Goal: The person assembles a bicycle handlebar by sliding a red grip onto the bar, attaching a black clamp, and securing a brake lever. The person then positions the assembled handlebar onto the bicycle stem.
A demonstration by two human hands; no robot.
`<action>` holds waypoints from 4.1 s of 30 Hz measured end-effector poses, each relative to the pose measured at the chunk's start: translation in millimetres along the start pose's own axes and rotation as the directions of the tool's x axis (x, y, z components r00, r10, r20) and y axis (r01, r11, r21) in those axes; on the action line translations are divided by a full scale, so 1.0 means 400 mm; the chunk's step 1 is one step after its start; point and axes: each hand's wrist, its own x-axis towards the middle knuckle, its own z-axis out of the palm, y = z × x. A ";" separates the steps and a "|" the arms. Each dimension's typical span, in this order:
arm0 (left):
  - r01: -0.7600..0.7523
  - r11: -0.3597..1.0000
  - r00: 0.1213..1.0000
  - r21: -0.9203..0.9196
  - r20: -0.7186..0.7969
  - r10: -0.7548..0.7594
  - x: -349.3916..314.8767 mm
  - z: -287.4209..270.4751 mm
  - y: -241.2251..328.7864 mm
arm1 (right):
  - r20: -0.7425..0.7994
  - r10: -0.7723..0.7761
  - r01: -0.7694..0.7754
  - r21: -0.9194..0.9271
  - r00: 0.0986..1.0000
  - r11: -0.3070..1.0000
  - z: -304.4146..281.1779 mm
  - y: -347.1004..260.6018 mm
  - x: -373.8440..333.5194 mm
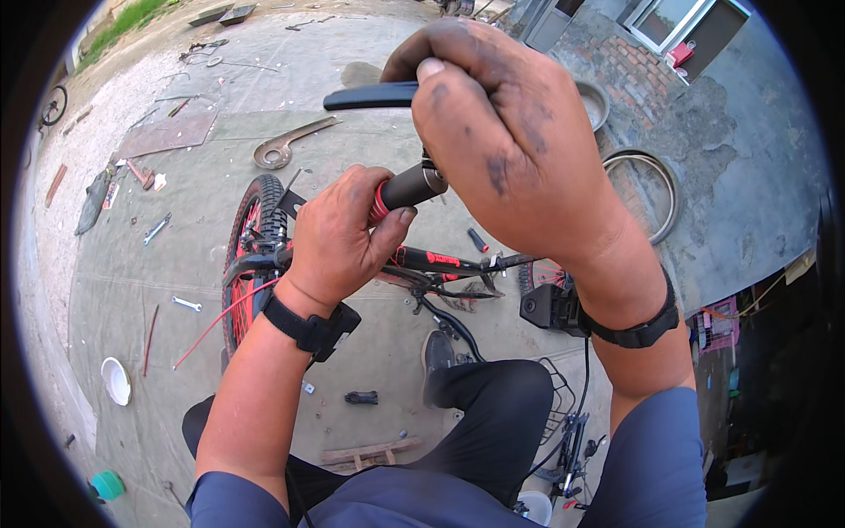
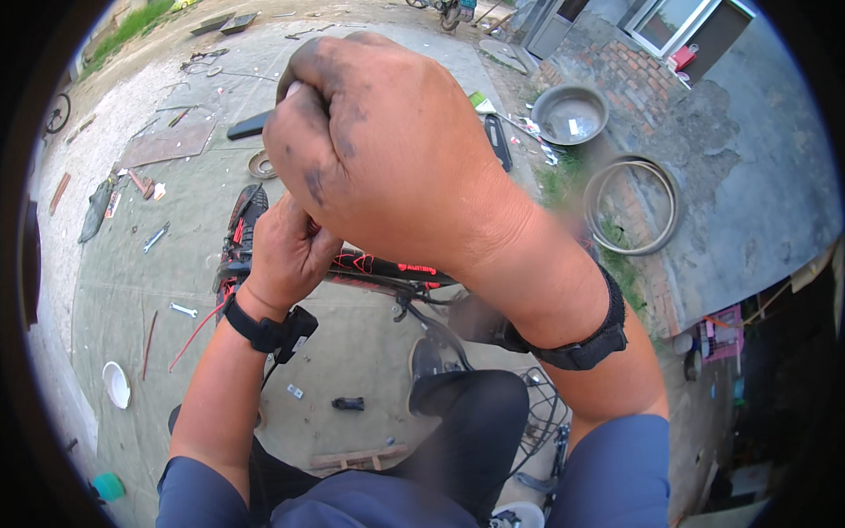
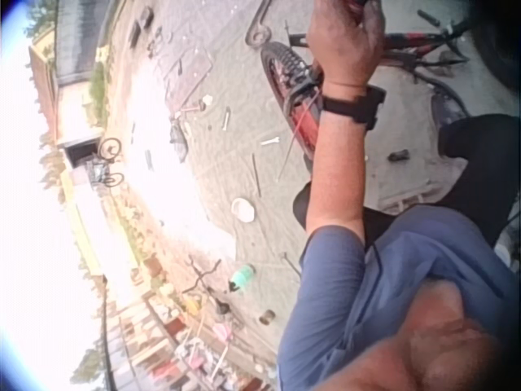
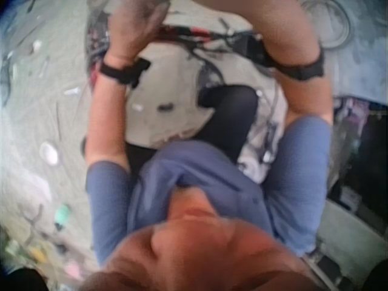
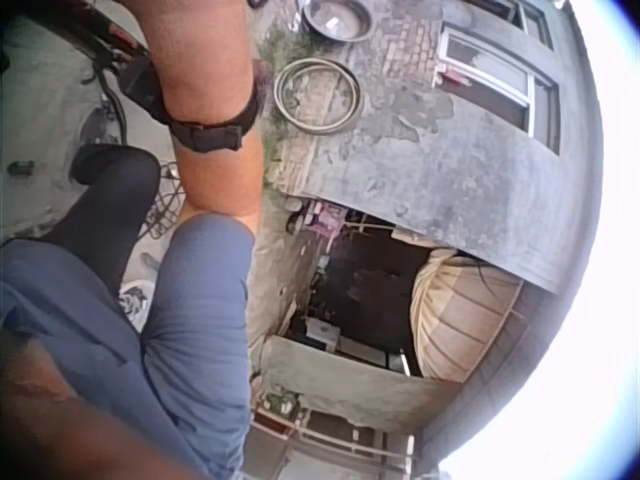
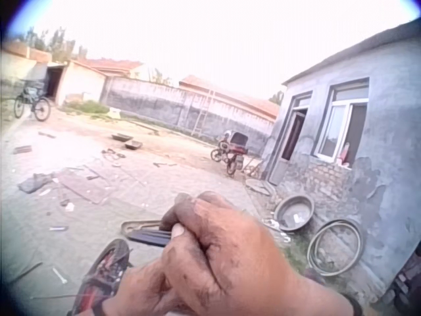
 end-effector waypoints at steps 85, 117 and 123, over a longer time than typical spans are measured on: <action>0.017 0.996 1.000 0.088 0.017 -0.018 0.025 0.014 -0.023 | -0.186 0.130 -0.154 -0.117 0.974 0.981 0.041 0.162 -0.063; -0.024 0.995 1.000 0.101 -0.010 0.025 0.021 0.016 -0.022 | -0.082 0.333 -0.343 -0.255 0.939 0.904 0.015 0.134 -0.099; -0.019 0.995 1.000 0.096 -0.019 0.021 0.021 0.019 -0.025 | -0.014 0.456 -0.421 -0.410 0.890 0.809 0.001 0.114 -0.101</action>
